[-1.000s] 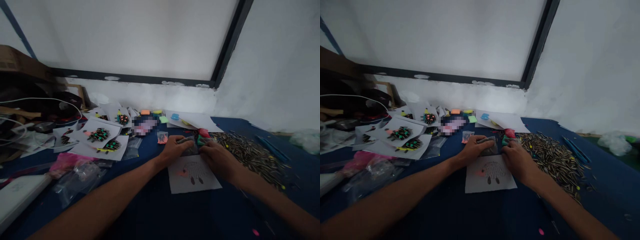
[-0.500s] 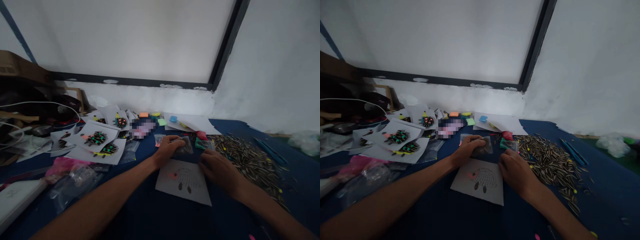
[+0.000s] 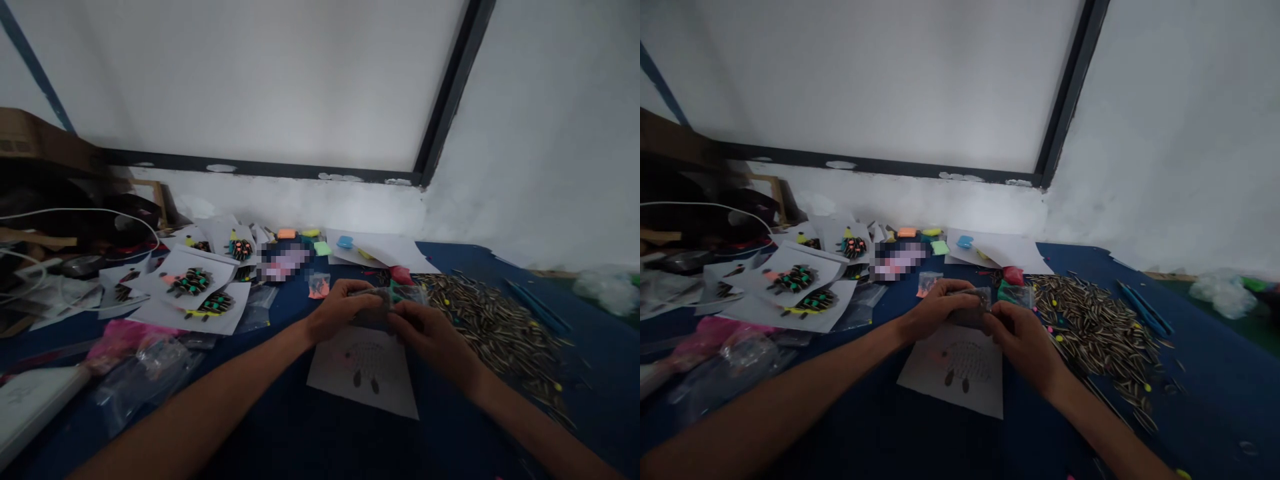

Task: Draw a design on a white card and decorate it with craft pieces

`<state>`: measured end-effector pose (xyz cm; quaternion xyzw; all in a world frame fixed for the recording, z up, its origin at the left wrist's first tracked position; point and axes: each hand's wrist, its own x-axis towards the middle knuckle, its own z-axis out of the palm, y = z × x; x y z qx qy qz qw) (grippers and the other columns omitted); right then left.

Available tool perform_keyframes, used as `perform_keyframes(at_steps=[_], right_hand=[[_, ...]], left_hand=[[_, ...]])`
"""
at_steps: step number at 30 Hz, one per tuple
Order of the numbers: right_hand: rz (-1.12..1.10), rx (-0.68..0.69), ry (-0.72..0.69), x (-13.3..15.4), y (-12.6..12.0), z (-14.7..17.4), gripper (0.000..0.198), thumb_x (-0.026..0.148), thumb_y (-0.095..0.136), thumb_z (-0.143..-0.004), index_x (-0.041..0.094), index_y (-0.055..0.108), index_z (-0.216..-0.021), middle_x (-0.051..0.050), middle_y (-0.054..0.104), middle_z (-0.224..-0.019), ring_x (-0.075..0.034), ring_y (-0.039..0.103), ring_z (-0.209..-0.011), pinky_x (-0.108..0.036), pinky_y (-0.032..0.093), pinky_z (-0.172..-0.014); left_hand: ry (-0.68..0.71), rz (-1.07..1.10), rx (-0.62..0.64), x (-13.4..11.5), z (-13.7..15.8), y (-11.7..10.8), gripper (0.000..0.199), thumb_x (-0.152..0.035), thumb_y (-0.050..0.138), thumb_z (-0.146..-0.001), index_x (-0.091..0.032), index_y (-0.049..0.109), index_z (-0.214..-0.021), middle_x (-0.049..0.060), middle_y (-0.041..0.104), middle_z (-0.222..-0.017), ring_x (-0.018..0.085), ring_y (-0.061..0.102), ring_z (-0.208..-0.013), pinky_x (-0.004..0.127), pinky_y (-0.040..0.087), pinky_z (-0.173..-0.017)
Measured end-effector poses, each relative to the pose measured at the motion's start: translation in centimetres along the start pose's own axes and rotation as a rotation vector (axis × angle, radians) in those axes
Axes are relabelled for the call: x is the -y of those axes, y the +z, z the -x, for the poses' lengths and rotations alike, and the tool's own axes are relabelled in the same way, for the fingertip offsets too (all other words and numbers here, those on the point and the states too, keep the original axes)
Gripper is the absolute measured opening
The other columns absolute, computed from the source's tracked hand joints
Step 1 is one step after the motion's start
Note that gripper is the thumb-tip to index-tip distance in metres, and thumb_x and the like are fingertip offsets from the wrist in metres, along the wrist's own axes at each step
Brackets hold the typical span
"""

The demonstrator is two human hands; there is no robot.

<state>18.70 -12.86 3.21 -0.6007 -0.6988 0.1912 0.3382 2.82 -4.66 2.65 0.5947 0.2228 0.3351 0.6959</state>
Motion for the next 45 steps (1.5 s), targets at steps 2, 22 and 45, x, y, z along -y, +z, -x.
perform_keyframes(at_steps=[2, 22, 45], right_hand=[[-0.036, -0.037, 0.007, 0.0, -0.1, 0.0, 0.031, 0.041, 0.048, -0.086, 0.02, 0.053, -0.064, 0.003, 0.048, -0.054, -0.012, 0.045, -0.052, -0.024, 0.033, -0.048], [-0.27, -0.199, 0.102, 1.4, -1.0, 0.0, 0.032, 0.052, 0.066, -0.07, 0.02, 0.062, -0.075, -0.003, 0.061, -0.065, -0.015, 0.056, -0.056, -0.026, 0.046, -0.049], [-0.252, -0.058, 0.167, 0.1, -0.9, 0.2, 0.03, 0.047, 0.055, -0.074, 0.019, 0.064, -0.079, 0.001, 0.058, -0.053, -0.015, 0.058, -0.049, -0.027, 0.045, -0.048]], left_hand=[[0.01, -0.018, 0.026, 0.0, 0.0, -0.1, 0.02, -0.031, 0.068, -0.07, -0.012, 0.062, -0.07, -0.001, 0.052, -0.063, 0.007, 0.045, -0.057, 0.021, 0.032, -0.054], [0.104, -0.162, 0.07, 0.0, 0.0, -0.6, 0.037, -0.047, 0.062, -0.077, -0.013, 0.055, -0.065, -0.004, 0.041, -0.056, 0.006, 0.036, -0.05, 0.021, 0.024, -0.047], [0.089, -0.114, 0.059, -0.3, 0.1, -0.1, 0.017, -0.028, 0.062, -0.077, -0.012, 0.063, -0.071, 0.0, 0.053, -0.064, 0.008, 0.045, -0.058, 0.02, 0.032, -0.053]])
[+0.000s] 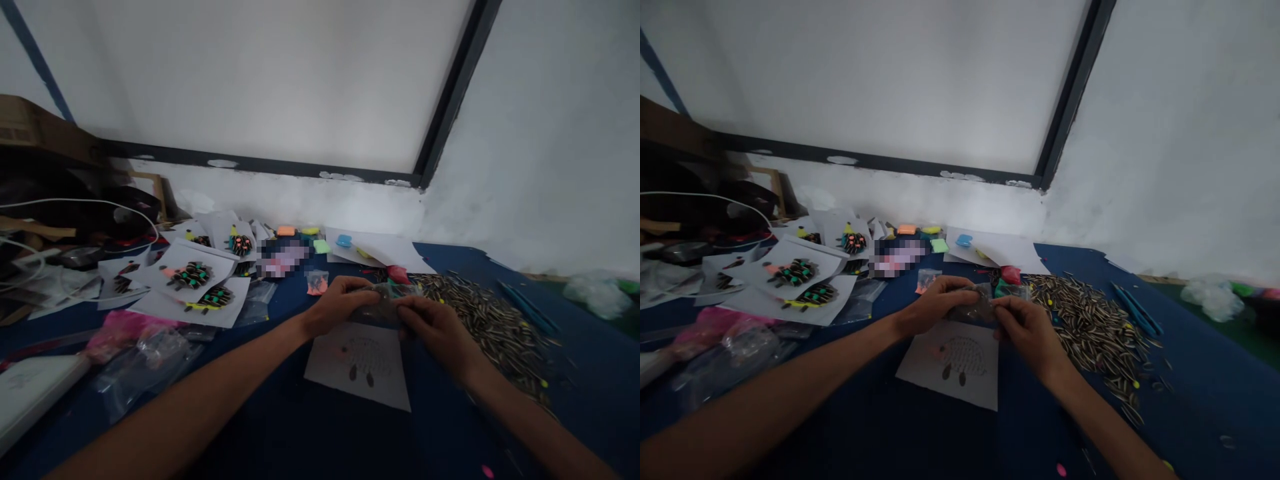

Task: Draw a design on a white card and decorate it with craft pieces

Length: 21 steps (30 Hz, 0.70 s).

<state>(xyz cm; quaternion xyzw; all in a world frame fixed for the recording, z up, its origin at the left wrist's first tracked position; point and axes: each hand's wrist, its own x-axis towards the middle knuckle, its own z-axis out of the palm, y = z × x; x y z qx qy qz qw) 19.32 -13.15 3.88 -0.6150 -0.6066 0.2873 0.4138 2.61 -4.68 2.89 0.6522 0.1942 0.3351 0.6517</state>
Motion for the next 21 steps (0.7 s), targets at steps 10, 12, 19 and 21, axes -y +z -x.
perform_keyframes(at_steps=[10, 12, 19, 21], right_hand=[[0.041, 0.041, -0.011, 0.44, -0.23, 0.22, 0.031, 0.048, 0.051, -0.081, 0.02, 0.061, -0.072, 0.0, 0.058, -0.05, -0.014, 0.057, -0.049, -0.026, 0.045, -0.049], [0.035, 0.049, -0.025, 0.41, -0.28, 0.23, 0.029, 0.046, 0.052, -0.081, 0.02, 0.061, -0.073, 0.001, 0.057, -0.051, -0.014, 0.056, -0.05, -0.026, 0.045, -0.05], [-0.078, 0.115, 0.026, 0.33, -0.36, 0.16, 0.032, 0.051, 0.059, -0.076, 0.019, 0.06, -0.072, 0.003, 0.057, -0.051, -0.013, 0.056, -0.048, -0.026, 0.046, -0.051], [-0.108, 0.131, 0.05, 0.43, -0.39, 0.2, 0.036, 0.055, 0.06, -0.074, 0.019, 0.058, -0.071, 0.003, 0.056, -0.051, -0.013, 0.056, -0.048, -0.026, 0.045, -0.05]], left_hand=[[0.005, -0.028, 0.043, 0.63, -0.04, 0.03, 0.017, -0.028, 0.062, -0.077, -0.012, 0.064, -0.071, -0.001, 0.051, -0.063, 0.007, 0.043, -0.056, 0.02, 0.031, -0.052], [-0.004, -0.03, 0.051, 0.59, 0.01, 0.04, 0.017, -0.028, 0.062, -0.077, -0.012, 0.064, -0.072, 0.0, 0.052, -0.065, 0.007, 0.044, -0.057, 0.021, 0.032, -0.053], [-0.055, 0.04, 0.057, 0.65, -0.04, 0.0, 0.017, -0.029, 0.067, -0.072, -0.013, 0.066, -0.08, 0.002, 0.058, -0.072, 0.01, 0.051, -0.065, 0.02, 0.037, -0.058], [-0.07, 0.042, 0.066, 0.5, 0.0, 0.06, 0.019, -0.03, 0.067, -0.073, -0.013, 0.066, -0.08, 0.002, 0.058, -0.073, 0.01, 0.051, -0.065, 0.021, 0.037, -0.057]])
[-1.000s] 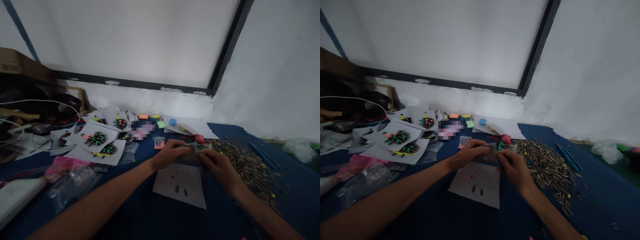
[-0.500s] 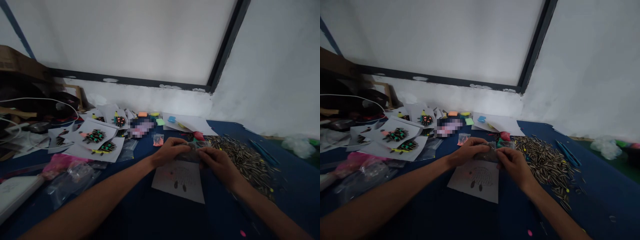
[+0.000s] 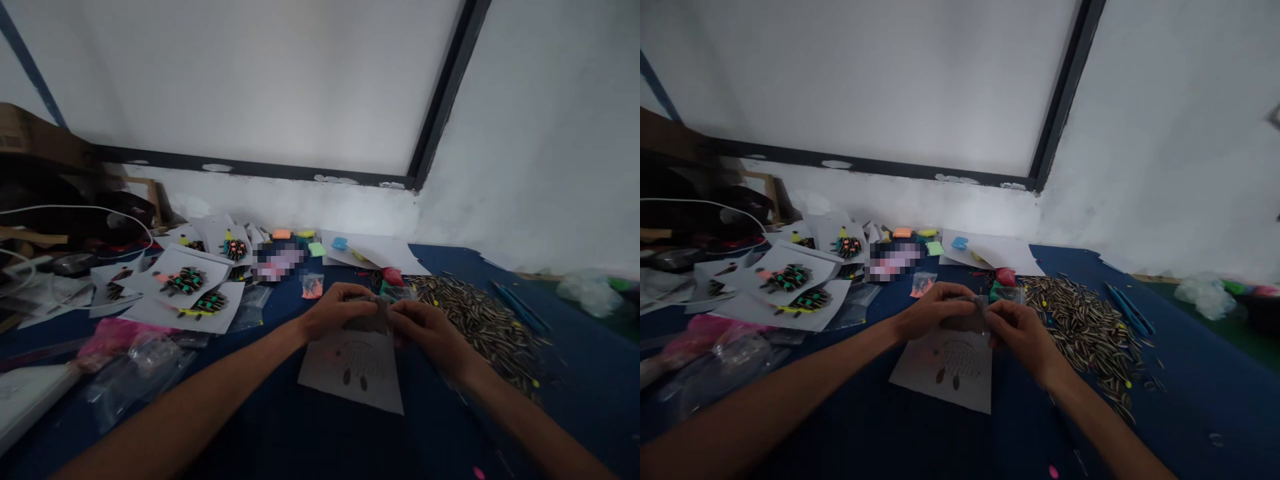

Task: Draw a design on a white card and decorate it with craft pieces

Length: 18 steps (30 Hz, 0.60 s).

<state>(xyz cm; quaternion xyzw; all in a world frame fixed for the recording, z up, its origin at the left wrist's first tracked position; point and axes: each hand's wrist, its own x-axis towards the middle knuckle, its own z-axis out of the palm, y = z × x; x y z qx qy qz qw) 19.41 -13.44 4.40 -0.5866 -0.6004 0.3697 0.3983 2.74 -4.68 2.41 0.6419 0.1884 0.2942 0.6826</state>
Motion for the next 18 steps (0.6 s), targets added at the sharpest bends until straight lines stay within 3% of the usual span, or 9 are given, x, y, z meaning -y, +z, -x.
perform_keyframes(at_steps=[7, 11, 15, 18], right_hand=[[-0.016, -0.05, -0.002, -0.01, 0.13, 0.21, 0.041, 0.058, 0.059, -0.075, 0.02, 0.051, -0.063, 0.004, 0.053, -0.049, -0.01, 0.051, -0.046, -0.023, 0.041, -0.048], [0.024, -0.095, -0.027, -0.17, 0.24, 0.03, 0.038, 0.057, 0.058, -0.076, 0.02, 0.052, -0.066, 0.004, 0.052, -0.048, -0.011, 0.05, -0.045, -0.023, 0.04, -0.046], [0.066, -0.295, -0.166, -0.32, 0.49, 0.15, 0.03, 0.048, 0.065, -0.074, 0.021, 0.053, -0.069, 0.004, 0.051, -0.054, -0.011, 0.048, -0.048, -0.022, 0.038, -0.045], [0.157, -0.368, -0.279, -0.49, 0.72, 0.44, 0.02, 0.039, 0.063, -0.078, 0.02, 0.06, -0.075, 0.0, 0.058, -0.066, -0.013, 0.052, -0.057, -0.023, 0.041, -0.05]], left_hand=[[-0.006, -0.003, 0.083, -0.73, 0.3, 0.32, 0.021, -0.032, 0.068, -0.075, -0.012, 0.065, -0.08, 0.002, 0.056, -0.071, 0.008, 0.049, -0.062, 0.02, 0.036, -0.055], [-0.014, -0.01, 0.053, -0.9, 0.34, 0.44, 0.024, -0.036, 0.067, -0.076, -0.013, 0.063, -0.077, -0.001, 0.05, -0.063, 0.006, 0.042, -0.053, 0.02, 0.03, -0.049], [-0.011, 0.012, 0.02, -0.72, 0.25, 0.63, 0.026, -0.039, 0.066, -0.076, -0.013, 0.062, -0.077, -0.003, 0.047, -0.06, 0.005, 0.04, -0.05, 0.02, 0.026, -0.046], [0.001, 0.04, 0.012, -0.34, 0.11, 0.8, 0.028, -0.04, 0.066, -0.076, -0.013, 0.063, -0.078, -0.003, 0.047, -0.061, 0.005, 0.04, -0.05, 0.019, 0.026, -0.046]])
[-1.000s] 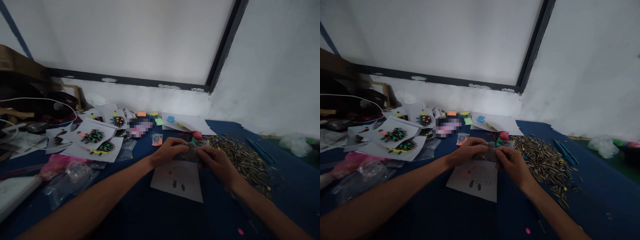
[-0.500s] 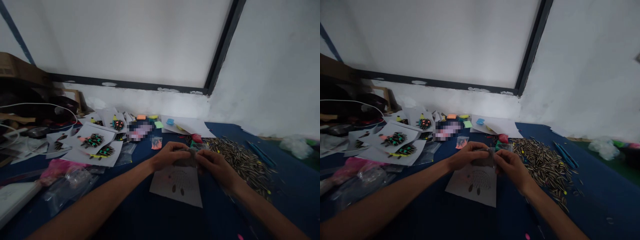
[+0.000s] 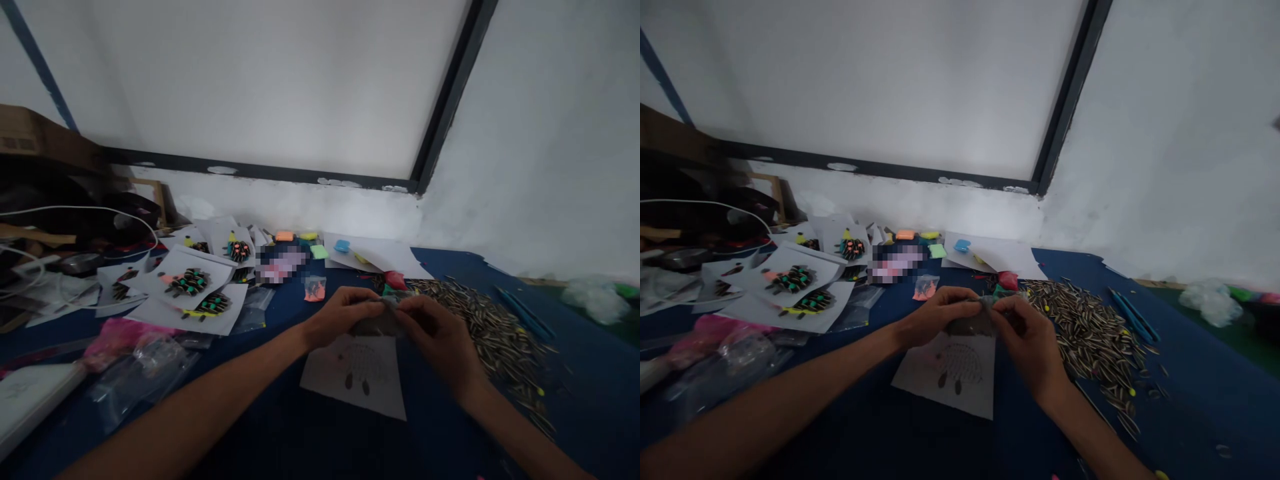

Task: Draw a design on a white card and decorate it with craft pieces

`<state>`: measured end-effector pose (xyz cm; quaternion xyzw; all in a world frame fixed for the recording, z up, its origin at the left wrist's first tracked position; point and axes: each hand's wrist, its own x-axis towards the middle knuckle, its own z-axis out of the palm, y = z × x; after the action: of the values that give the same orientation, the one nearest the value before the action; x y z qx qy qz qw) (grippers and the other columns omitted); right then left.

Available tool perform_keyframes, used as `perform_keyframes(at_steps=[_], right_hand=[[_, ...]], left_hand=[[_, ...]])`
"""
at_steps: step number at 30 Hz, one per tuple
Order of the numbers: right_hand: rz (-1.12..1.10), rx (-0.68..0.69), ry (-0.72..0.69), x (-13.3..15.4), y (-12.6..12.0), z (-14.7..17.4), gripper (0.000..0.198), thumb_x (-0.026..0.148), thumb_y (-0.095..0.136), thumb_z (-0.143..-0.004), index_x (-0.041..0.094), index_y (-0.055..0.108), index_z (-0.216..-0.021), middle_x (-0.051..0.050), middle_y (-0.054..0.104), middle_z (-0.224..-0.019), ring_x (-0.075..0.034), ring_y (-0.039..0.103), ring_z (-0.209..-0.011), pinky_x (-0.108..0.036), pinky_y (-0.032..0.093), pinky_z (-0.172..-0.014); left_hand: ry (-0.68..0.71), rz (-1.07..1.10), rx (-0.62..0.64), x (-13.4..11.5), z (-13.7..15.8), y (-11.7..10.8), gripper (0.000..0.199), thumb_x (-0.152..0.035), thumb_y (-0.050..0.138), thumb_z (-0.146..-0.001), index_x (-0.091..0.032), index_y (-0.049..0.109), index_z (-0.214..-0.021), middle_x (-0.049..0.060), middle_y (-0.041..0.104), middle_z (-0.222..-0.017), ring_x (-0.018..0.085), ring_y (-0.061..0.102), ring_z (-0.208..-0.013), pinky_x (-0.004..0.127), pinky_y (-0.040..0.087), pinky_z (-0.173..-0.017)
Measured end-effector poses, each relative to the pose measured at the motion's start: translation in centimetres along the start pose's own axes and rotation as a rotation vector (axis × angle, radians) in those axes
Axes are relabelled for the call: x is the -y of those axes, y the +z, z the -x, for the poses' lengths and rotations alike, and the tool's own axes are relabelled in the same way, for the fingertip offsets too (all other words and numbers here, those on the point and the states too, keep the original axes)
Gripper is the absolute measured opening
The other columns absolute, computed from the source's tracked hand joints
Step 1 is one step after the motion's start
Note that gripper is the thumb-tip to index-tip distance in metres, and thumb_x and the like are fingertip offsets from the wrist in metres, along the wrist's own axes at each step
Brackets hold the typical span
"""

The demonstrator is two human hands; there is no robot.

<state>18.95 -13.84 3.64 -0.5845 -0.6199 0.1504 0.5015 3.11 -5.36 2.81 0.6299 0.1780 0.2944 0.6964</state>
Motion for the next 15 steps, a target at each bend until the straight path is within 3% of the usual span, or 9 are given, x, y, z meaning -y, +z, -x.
perform_keyframes(at_steps=[4, 8, 12, 15], right_hand=[[0.076, 0.022, -0.06, 0.0, 0.1, 0.2, 0.018, 0.035, 0.057, -0.082, 0.019, 0.065, -0.077, -0.002, 0.062, -0.068, -0.014, 0.054, -0.059, -0.024, 0.042, -0.051], [-0.001, 0.066, 0.06, 0.2, 0.1, -0.2, 0.023, 0.038, 0.056, -0.08, 0.018, 0.068, -0.081, 0.0, 0.059, -0.056, -0.012, 0.05, -0.047, -0.023, 0.041, -0.045], [-0.122, 0.131, 0.189, 0.2, -0.3, -0.7, 0.025, 0.042, 0.066, -0.069, 0.018, 0.068, -0.076, -0.002, 0.065, -0.064, -0.013, 0.055, -0.051, -0.024, 0.044, -0.047], [-0.133, 0.177, 0.234, 0.0, -0.4, -0.8, 0.028, 0.044, 0.069, -0.066, 0.018, 0.067, -0.074, 0.0, 0.061, -0.057, -0.012, 0.052, -0.048, -0.024, 0.042, -0.045]], left_hand=[[0.005, 0.037, -0.031, 0.4, -0.1, 0.0, 0.029, -0.041, 0.066, -0.075, -0.012, 0.061, -0.079, -0.002, 0.047, -0.064, 0.005, 0.042, -0.052, 0.019, 0.027, -0.046], [-0.005, 0.048, -0.08, 0.4, -0.2, -0.3, 0.032, -0.044, 0.066, -0.074, -0.013, 0.059, -0.078, -0.004, 0.044, -0.06, 0.004, 0.036, -0.047, 0.019, 0.022, -0.043], [-0.017, 0.056, -0.079, 0.4, -0.3, -0.5, 0.033, -0.045, 0.068, -0.073, -0.013, 0.06, -0.078, -0.004, 0.044, -0.06, 0.004, 0.037, -0.048, 0.02, 0.022, -0.044], [-0.035, 0.045, -0.046, 0.3, -0.2, -0.4, 0.032, -0.044, 0.067, -0.074, -0.014, 0.06, -0.078, -0.004, 0.042, -0.059, 0.005, 0.035, -0.047, 0.02, 0.021, -0.043]])
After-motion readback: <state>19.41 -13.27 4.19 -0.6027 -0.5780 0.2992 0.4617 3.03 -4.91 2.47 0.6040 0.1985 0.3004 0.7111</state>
